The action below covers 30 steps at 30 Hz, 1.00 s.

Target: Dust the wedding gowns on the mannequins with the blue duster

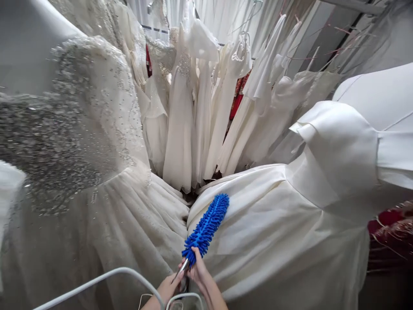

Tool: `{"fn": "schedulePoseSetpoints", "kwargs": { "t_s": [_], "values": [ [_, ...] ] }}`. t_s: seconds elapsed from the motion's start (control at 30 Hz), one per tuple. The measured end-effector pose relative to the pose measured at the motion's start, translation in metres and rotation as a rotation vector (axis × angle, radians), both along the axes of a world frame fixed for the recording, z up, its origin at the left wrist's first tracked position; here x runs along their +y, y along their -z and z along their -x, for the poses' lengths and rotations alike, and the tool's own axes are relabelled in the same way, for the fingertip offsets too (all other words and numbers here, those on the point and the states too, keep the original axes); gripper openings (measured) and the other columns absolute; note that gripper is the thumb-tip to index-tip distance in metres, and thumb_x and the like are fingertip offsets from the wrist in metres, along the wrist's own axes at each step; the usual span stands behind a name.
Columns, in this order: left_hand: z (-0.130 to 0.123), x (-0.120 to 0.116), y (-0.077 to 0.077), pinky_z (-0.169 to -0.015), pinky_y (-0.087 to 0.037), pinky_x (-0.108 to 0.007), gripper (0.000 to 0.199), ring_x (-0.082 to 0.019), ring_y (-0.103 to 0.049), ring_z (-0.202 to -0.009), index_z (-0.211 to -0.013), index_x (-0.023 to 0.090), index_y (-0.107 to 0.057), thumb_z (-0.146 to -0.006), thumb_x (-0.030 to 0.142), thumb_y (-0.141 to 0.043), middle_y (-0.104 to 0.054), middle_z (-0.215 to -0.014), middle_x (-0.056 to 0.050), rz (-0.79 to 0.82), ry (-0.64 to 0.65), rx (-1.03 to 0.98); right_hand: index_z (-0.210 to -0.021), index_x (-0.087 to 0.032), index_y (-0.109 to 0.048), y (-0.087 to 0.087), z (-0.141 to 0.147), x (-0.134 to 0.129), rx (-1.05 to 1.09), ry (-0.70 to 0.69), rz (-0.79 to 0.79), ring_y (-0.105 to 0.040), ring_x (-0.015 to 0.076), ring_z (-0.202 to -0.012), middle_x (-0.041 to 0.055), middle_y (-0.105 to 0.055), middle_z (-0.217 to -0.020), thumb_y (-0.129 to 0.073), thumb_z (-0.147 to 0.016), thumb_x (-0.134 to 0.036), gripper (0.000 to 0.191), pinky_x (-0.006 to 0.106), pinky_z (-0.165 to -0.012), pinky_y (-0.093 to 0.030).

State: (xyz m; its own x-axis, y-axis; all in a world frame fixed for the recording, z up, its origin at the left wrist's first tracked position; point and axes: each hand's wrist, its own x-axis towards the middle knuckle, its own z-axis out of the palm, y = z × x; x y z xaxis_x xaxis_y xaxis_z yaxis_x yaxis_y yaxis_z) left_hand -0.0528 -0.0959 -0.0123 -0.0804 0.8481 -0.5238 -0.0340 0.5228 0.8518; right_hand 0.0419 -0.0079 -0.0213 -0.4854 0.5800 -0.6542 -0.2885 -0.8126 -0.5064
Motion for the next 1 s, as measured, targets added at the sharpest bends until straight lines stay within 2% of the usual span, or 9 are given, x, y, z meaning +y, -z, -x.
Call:
{"fn": "schedulePoseSetpoints", "kwargs": {
  "t_s": [0.1,0.2,0.3,0.4,0.53,0.67,0.77,0.9,1.0],
  "values": [
    [0.028,-0.038,-0.001,-0.043,-0.029,-0.024,0.064,-0.01,-0.035,-0.04,-0.054,0.022,-0.046,-0.053,0.085,-0.037,-0.038,-0.043,0.007,-0.009,-0.146,0.054,-0.064,-0.013,-0.061,-0.004,0.042,-0.022,0.048,-0.2,-0.03,-0.058,0.0162,-0.051,0.0051,-0.058,-0.057,-0.05,-0.07,-0.059,0.048,0.028,-0.055,-0.045],
    [0.046,-0.065,-0.008,-0.038,-0.022,-0.022,0.061,-0.008,-0.03,-0.035,-0.056,0.023,-0.043,-0.056,0.084,-0.038,-0.029,-0.037,0.01,-0.025,-0.39,0.092,-0.065,-0.014,-0.06,-0.026,0.09,-0.034,0.039,-0.446,-0.153,-0.059,0.0171,-0.052,0.0049,-0.059,-0.059,-0.048,-0.072,-0.062,0.05,0.03,-0.058,-0.045],
    [0.054,-0.077,-0.019,-0.034,-0.02,-0.02,0.063,-0.007,-0.026,-0.03,-0.069,0.022,-0.048,-0.056,0.083,-0.037,-0.029,-0.034,0.012,-0.006,-0.637,0.08,-0.069,-0.016,-0.057,-0.051,0.134,-0.044,0.05,-0.573,-0.301,-0.054,0.0156,-0.046,0.0019,-0.057,-0.057,-0.048,-0.074,-0.059,0.044,0.031,-0.055,-0.044],
    [0.061,-0.081,-0.026,-0.032,-0.023,-0.02,0.073,-0.008,-0.028,-0.028,-0.087,0.02,-0.05,-0.053,0.084,-0.039,-0.033,-0.035,0.013,0.013,-0.773,0.061,-0.071,-0.016,-0.056,-0.063,0.162,-0.053,0.012,-0.652,-0.349,-0.051,0.014,-0.043,0.0007,-0.055,-0.055,-0.047,-0.075,-0.057,0.042,0.029,-0.049,-0.041],
    [0.072,-0.088,-0.019,-0.031,-0.02,-0.019,0.069,-0.007,-0.027,-0.027,-0.077,0.021,-0.049,-0.052,0.084,-0.04,-0.032,-0.031,0.013,0.034,-0.727,0.027,-0.07,-0.016,-0.055,-0.049,0.166,-0.057,-0.008,-0.707,-0.275,-0.051,0.0132,-0.043,0.0004,-0.053,-0.056,-0.044,-0.075,-0.06,0.045,0.028,-0.048,-0.04],
    [0.075,-0.093,-0.004,-0.031,-0.018,-0.018,0.063,-0.006,-0.026,-0.026,-0.064,0.021,-0.046,-0.055,0.083,-0.038,-0.031,-0.03,0.012,0.048,-0.566,0.037,-0.059,-0.017,-0.055,-0.023,0.147,-0.056,-0.053,-0.649,-0.151,-0.053,0.015,-0.048,0.0033,-0.052,-0.055,-0.035,-0.078,-0.061,0.052,0.028,-0.05,-0.04],
    [0.073,-0.089,0.0,-0.03,-0.02,-0.019,0.065,-0.006,-0.027,-0.025,-0.064,0.021,-0.047,-0.054,0.085,-0.036,-0.03,-0.029,0.012,0.066,-0.501,0.056,-0.056,-0.017,-0.056,-0.017,0.137,-0.052,-0.078,-0.619,-0.103,-0.053,0.016,-0.049,0.0045,-0.052,-0.055,-0.035,-0.079,-0.06,0.053,0.028,-0.051,-0.04],
    [0.078,-0.074,-0.015,-0.03,-0.022,-0.02,0.066,-0.006,-0.028,-0.025,-0.07,0.02,-0.05,-0.058,0.083,-0.035,-0.032,-0.033,0.012,-0.002,-0.528,0.108,-0.055,-0.018,-0.054,-0.042,0.149,-0.044,-0.119,-0.536,-0.217,-0.052,0.0164,-0.049,0.0033,-0.051,-0.052,-0.039,-0.077,-0.06,0.05,0.031,-0.054,-0.041],
    [0.088,-0.059,-0.033,-0.033,-0.027,-0.02,0.066,-0.008,-0.036,-0.03,-0.092,0.016,-0.053,-0.067,0.075,-0.038,-0.037,-0.038,0.011,-0.16,-0.556,0.177,-0.053,-0.021,-0.05,-0.073,0.171,-0.039,-0.118,-0.425,-0.365,-0.048,0.0155,-0.044,0.0005,-0.046,-0.048,-0.04,-0.077,-0.061,0.048,0.031,-0.052,-0.04]
  ]
}}
